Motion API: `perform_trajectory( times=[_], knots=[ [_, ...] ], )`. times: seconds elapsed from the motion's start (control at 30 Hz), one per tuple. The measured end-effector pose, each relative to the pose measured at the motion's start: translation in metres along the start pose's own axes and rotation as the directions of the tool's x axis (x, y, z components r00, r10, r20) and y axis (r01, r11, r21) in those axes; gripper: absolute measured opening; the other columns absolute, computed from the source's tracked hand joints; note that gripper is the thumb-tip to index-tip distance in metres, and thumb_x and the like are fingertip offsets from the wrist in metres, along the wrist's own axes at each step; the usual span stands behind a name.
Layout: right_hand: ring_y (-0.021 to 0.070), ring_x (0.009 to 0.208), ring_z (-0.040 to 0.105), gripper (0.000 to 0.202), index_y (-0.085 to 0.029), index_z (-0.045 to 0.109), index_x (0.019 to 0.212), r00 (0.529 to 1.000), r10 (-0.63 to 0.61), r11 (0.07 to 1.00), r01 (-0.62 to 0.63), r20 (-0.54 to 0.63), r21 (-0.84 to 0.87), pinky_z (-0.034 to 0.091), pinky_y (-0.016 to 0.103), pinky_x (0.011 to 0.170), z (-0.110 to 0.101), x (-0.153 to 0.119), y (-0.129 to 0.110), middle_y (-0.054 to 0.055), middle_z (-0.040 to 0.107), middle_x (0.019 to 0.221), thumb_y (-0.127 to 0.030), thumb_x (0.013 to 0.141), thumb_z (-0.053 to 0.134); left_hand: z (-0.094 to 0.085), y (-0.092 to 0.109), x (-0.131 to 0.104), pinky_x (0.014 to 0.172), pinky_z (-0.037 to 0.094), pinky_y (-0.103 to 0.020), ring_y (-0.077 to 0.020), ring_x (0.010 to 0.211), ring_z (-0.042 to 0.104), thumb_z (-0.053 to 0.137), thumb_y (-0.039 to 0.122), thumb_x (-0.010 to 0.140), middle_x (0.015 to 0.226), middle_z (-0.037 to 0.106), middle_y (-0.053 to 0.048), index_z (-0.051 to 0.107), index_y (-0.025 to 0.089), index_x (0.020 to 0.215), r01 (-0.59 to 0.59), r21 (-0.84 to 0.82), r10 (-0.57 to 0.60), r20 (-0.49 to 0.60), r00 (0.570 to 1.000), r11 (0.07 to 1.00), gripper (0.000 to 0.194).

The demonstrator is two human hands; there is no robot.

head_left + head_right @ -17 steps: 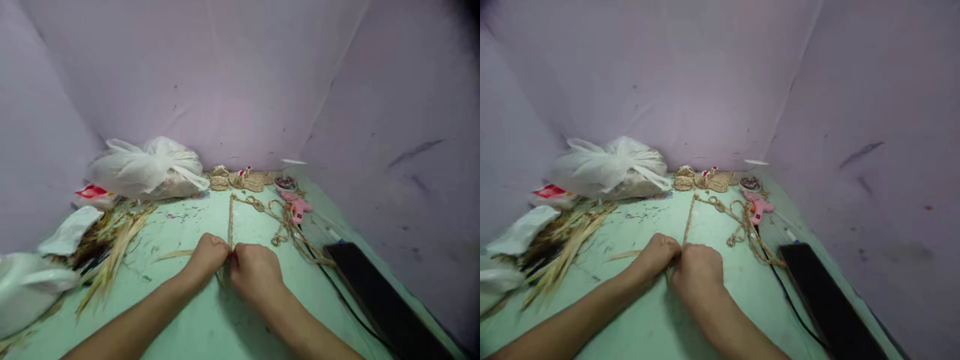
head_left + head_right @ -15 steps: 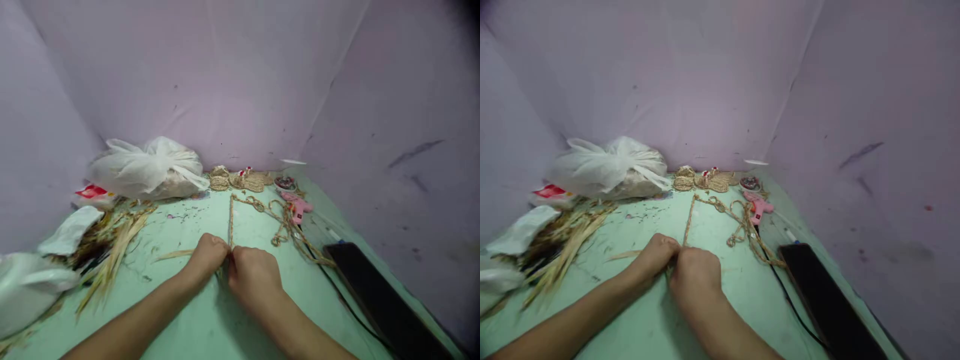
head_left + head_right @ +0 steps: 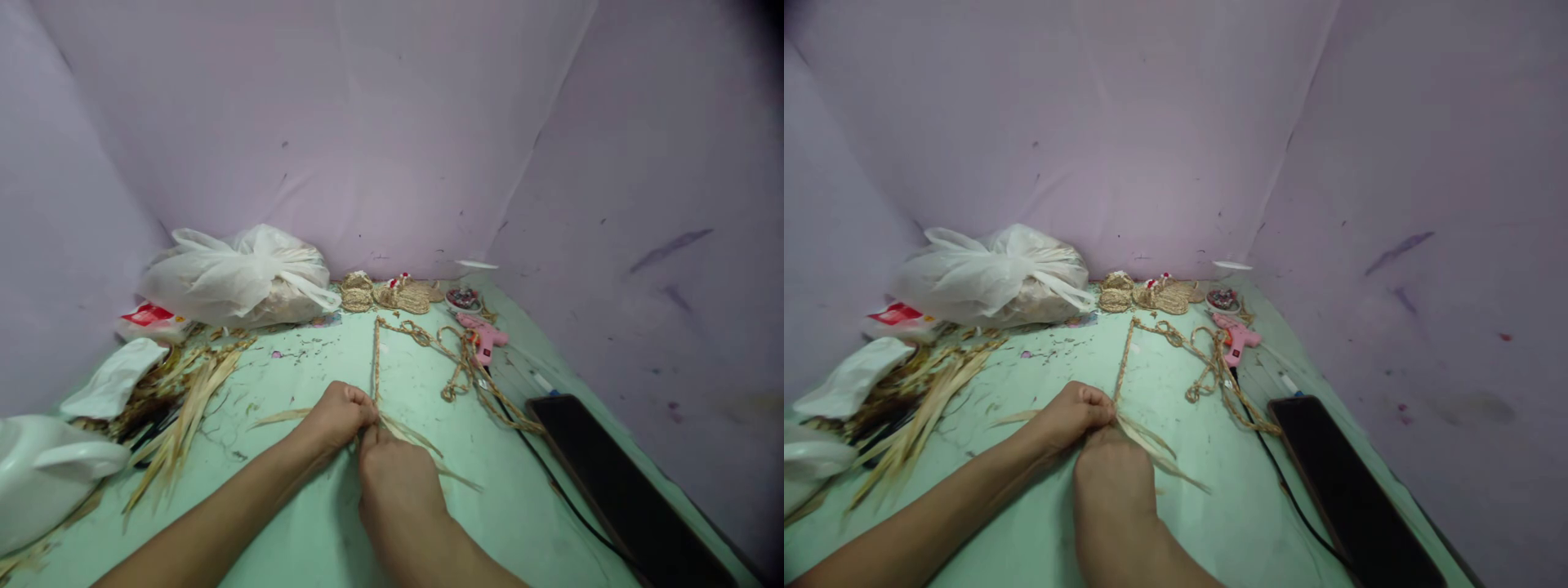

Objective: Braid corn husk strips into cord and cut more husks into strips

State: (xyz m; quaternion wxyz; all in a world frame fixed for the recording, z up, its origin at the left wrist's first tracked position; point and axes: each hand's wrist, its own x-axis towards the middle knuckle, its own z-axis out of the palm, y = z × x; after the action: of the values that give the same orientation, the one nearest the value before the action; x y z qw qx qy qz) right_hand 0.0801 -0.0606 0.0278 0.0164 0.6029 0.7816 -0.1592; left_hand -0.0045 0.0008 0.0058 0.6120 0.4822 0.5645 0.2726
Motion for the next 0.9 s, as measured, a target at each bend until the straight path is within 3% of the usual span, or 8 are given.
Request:
perform_trajectory(
  times=[0.2, 0.3, 0.4, 0.47, 0.6, 0.7, 0.77, 0.9],
  knots=[
    [0.0160, 0.056, 0.057, 0.011, -0.014, 0.066, 0.067, 0.958, -0.199, 0.978, 0.183, 0.207, 0.096, 0.037, 0.024, 0.051, 0.006, -0.022, -0.006, 0.008, 0.063, 0.060, -0.011, 0.059, 0.059, -0.004, 0.016, -0.009, 0.037, 0.016, -0.019, -0.0037, 0.032, 0.024, 0.051, 0.013, 0.053, 0.031, 0.035, 0.006, 0.052, 0.012, 0.045, 0.073, 0.098, -0.073, 0.001, 0.997, 0.993, 0.008],
    [0.0114, 0.046, 0.049, 0.010, -0.019, 0.062, 0.051, 0.949, -0.294, 0.922, 0.249, 0.115, 0.296, 0.034, 0.022, 0.048, -0.013, -0.027, 0.009, 0.002, 0.055, 0.045, -0.018, 0.061, 0.059, -0.010, 0.021, -0.011, 0.035, 0.011, -0.020, -0.0031, 0.029, 0.020, 0.052, 0.016, 0.055, 0.030, 0.031, 0.008, 0.052, 0.013, 0.049, 0.084, 0.118, -0.089, 0.037, 0.995, 0.989, 0.007],
    [0.0106, 0.050, 0.050, 0.017, -0.018, 0.064, 0.066, 0.981, -0.045, 0.857, 0.136, -0.191, 0.498, 0.034, 0.023, 0.051, -0.037, -0.010, 0.035, 0.002, 0.060, 0.056, -0.022, 0.072, 0.049, -0.016, 0.019, -0.008, 0.033, 0.008, -0.020, -0.0025, 0.028, 0.018, 0.053, 0.019, 0.055, 0.031, 0.031, 0.008, 0.049, 0.014, 0.048, 0.032, 0.095, -0.041, 0.100, 0.994, 0.995, 0.009],
    [0.0132, 0.065, 0.055, 0.020, -0.016, 0.062, 0.088, 0.944, 0.176, 0.750, 0.055, -0.279, 0.659, 0.038, 0.024, 0.059, -0.044, 0.010, 0.047, 0.006, 0.064, 0.077, -0.021, 0.073, 0.050, -0.018, 0.017, -0.007, 0.032, 0.008, -0.020, -0.0026, 0.028, 0.017, 0.054, 0.021, 0.055, 0.032, 0.030, 0.009, 0.048, 0.015, 0.049, 0.005, 0.098, -0.017, 0.129, 0.991, 0.995, 0.011],
    [0.0128, 0.061, 0.056, 0.022, -0.012, 0.053, 0.095, 0.969, 0.179, 0.317, -0.223, 0.173, 0.922, 0.042, 0.024, 0.057, -0.034, 0.037, 0.047, 0.005, 0.059, 0.071, -0.017, 0.074, 0.047, -0.018, 0.016, -0.007, 0.032, 0.007, -0.020, -0.0025, 0.028, 0.017, 0.054, 0.026, 0.057, 0.033, 0.030, 0.008, 0.046, 0.016, 0.049, -0.001, 0.104, -0.014, 0.143, 0.990, 0.995, 0.015],
    [0.0076, 0.044, 0.047, 0.010, -0.013, 0.051, 0.073, 0.936, 0.086, 0.154, -0.352, 0.342, 0.923, 0.037, 0.020, 0.046, -0.025, 0.038, 0.038, 0.000, 0.050, 0.056, -0.011, 0.074, 0.041, -0.017, 0.017, -0.008, 0.033, 0.009, -0.020, -0.0025, 0.029, 0.019, 0.053, 0.027, 0.058, 0.037, 0.039, 0.005, 0.046, 0.015, 0.049, 0.010, 0.098, -0.026, 0.167, 0.986, 0.995, 0.016],
    [0.0040, 0.036, 0.034, 0.017, -0.014, 0.046, 0.057, 0.938, 0.049, 0.173, -0.347, 0.344, 0.922, 0.026, 0.018, 0.037, -0.021, 0.037, 0.038, -0.003, 0.043, 0.048, -0.011, 0.074, 0.040, -0.018, 0.017, -0.007, 0.034, 0.008, -0.021, -0.0027, 0.030, 0.017, 0.052, 0.027, 0.058, 0.036, 0.037, 0.006, 0.049, 0.014, 0.051, 0.003, 0.125, -0.026, 0.181, 0.983, 0.992, 0.015],
    [0.0032, 0.032, 0.020, 0.023, -0.015, 0.043, 0.047, 0.967, 0.081, 0.348, -0.253, 0.240, 0.902, 0.013, 0.020, 0.035, -0.008, 0.043, 0.050, -0.007, 0.031, 0.036, -0.016, 0.070, 0.045, -0.022, 0.013, -0.001, 0.039, 0.012, -0.021, -0.0037, 0.037, 0.018, 0.050, 0.024, 0.056, 0.038, 0.026, 0.008, 0.045, 0.015, 0.048, -0.100, 0.227, 0.055, 0.195, 0.979, 0.969, 0.014]
  ],
)
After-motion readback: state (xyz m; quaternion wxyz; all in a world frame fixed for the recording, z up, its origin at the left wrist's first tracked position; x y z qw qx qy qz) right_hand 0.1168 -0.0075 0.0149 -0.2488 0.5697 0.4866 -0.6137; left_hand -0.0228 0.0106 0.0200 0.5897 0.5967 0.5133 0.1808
